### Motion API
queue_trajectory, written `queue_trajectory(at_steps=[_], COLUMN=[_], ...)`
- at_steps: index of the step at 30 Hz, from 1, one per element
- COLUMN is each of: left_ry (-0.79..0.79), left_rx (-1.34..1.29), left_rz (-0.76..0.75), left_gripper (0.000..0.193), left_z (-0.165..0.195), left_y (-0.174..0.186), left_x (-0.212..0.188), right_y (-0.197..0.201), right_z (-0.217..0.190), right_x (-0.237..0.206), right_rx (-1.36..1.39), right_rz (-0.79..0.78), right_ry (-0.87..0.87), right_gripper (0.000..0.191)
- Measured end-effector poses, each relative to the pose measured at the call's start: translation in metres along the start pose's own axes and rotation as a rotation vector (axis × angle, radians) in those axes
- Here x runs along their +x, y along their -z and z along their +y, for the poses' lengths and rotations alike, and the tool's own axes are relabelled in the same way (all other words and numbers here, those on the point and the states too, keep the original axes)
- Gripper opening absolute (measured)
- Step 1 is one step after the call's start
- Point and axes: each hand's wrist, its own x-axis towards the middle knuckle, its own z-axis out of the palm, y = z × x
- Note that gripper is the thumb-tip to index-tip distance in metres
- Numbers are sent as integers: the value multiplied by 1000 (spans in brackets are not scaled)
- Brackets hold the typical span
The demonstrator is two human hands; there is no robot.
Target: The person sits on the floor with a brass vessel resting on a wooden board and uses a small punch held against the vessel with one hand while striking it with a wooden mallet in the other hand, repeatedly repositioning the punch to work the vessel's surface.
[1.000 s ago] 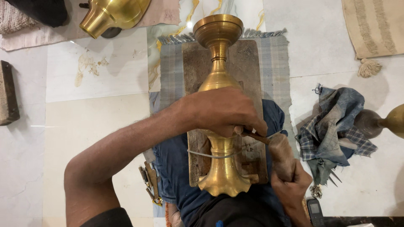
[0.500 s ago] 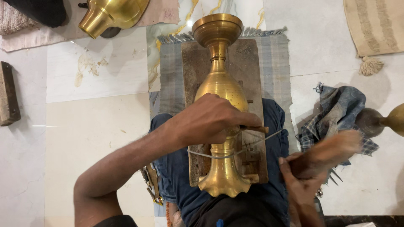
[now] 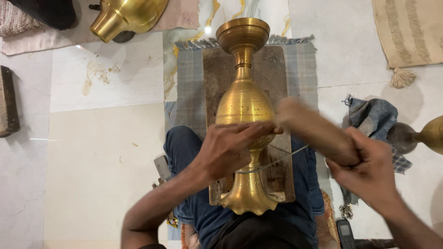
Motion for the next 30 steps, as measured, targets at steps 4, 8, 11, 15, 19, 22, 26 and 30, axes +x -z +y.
queue_trajectory(at_steps=[4, 8, 11, 15, 19, 22, 26, 30], left_ry=[135, 125, 175, 313, 418, 303, 104, 52], left_rx=[-62, -5, 33, -70, -800, -778, -396, -229], left_rz=[107, 364, 443, 503, 705, 548, 259, -42], left_gripper=[61, 57, 46, 22, 37, 36, 50, 70], left_z=[6, 15, 16, 15, 7, 8, 6, 1], left_y=[-11, -27, -38, -45, -33, -17, -1, 12], left_x=[-15, -26, -32, -31, -19, -10, 5, 13], right_y=[27, 41, 46, 49, 13, -75, -152, -150], right_z=[-32, -67, -85, -83, -55, -28, 16, 28], right_x=[27, 52, 55, 57, 35, -1, -55, -75], right_rx=[-247, -48, -769, -711, -190, 543, 586, 577], right_rz=[-130, -290, -350, -494, -289, 80, 251, 292], right_ry=[-20, -45, 0, -67, -67, 79, 15, -171], right_gripper=[27, 31, 35, 36, 27, 11, 11, 19])
